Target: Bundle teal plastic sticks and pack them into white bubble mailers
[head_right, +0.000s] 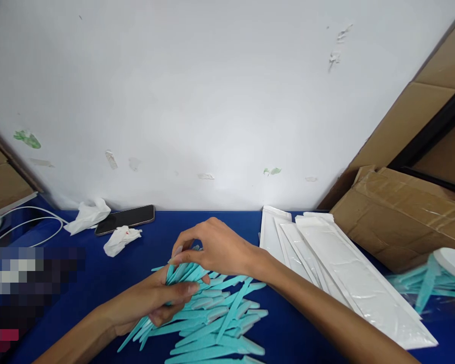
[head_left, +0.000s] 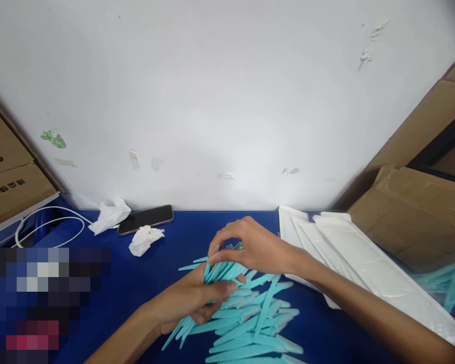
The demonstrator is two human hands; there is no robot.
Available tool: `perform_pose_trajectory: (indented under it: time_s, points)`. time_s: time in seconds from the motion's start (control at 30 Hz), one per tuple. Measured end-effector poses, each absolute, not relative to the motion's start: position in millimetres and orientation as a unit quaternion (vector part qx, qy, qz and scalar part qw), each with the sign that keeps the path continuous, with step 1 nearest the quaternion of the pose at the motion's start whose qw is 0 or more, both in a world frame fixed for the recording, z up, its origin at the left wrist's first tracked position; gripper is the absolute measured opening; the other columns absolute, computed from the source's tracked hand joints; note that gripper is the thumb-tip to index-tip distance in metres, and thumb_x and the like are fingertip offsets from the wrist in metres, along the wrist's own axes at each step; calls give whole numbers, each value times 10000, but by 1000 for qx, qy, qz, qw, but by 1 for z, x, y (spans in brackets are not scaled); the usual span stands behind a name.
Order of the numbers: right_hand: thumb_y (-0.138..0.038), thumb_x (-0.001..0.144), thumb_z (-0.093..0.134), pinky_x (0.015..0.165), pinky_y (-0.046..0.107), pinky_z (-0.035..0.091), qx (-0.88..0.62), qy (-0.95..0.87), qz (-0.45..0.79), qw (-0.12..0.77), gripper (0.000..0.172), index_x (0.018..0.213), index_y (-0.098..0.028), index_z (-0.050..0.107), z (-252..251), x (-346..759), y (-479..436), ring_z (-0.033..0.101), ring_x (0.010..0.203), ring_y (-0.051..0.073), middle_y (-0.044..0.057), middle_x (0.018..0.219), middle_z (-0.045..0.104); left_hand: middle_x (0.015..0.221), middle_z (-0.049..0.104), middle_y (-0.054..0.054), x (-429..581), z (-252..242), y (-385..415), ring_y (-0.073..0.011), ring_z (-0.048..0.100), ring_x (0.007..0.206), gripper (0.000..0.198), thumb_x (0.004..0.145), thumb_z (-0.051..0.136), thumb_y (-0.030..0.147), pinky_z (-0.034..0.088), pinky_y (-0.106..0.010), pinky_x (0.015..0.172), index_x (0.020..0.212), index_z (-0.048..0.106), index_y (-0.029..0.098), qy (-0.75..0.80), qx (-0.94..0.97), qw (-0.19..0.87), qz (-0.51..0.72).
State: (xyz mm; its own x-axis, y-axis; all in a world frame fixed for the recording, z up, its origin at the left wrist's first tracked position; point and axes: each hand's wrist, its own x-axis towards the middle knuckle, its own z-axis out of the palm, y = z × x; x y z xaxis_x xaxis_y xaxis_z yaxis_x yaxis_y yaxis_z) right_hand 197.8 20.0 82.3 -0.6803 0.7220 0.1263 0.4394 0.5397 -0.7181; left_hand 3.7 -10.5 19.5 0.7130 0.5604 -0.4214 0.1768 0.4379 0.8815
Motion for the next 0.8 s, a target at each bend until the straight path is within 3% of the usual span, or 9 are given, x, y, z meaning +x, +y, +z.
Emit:
perform_pose_trajectory:
  time_s: [0.13,0.2,0.3,0.4,0.63,0.8]
  points:
    - [-392,883,672,614,256,477,-330,-857,371,138,146,914,-259,724,79,194,22,633,518,98,-38,923,765,562,308,108,5,21,-11,-65,202,496,428,887,670,406,150,-246,476,1250,555,209,352,515,772,119]
    - [-429,884,665,604,253,465,-315,-862,384,101,195,909,-239,699,78,191,24,563,416,64,-48,839,749,563,314,110,6,19,-11,-60,203,492,396,875,682,397,143,-247,473,1190,566,187,354,513,773,121]
    - [-337,907,658,673,257,435,-296,-897,316,89,121,887,-223,695,79,184,25,622,560,100,-51,746,723,552,315,114,7,14,-11,-58,215,493,326,857,702,374,154,-239,472,1086,565,187,362,497,779,127]
    - [-193,904,643,690,262,386,-280,-933,205,95,60,878,-213,693,79,179,24,637,793,154,-18,839,740,549,323,119,6,9,-10,-55,220,487,321,848,718,350,172,-230,473,1076,543,208,357,476,791,143]
    - [-137,935,550,618,237,403,-331,-919,152,151,134,917,-198,668,98,192,26,653,746,133,8,907,738,623,349,98,5,15,-9,-41,235,474,420,861,693,439,149,-230,464,1193,581,207,354,477,791,146]
    - [-217,927,626,677,229,485,-354,-883,253,177,97,910,-198,720,112,203,28,700,805,138,4,883,767,668,337,86,6,17,-10,-47,241,498,525,864,623,606,152,-223,454,1180,576,189,363,495,777,138]
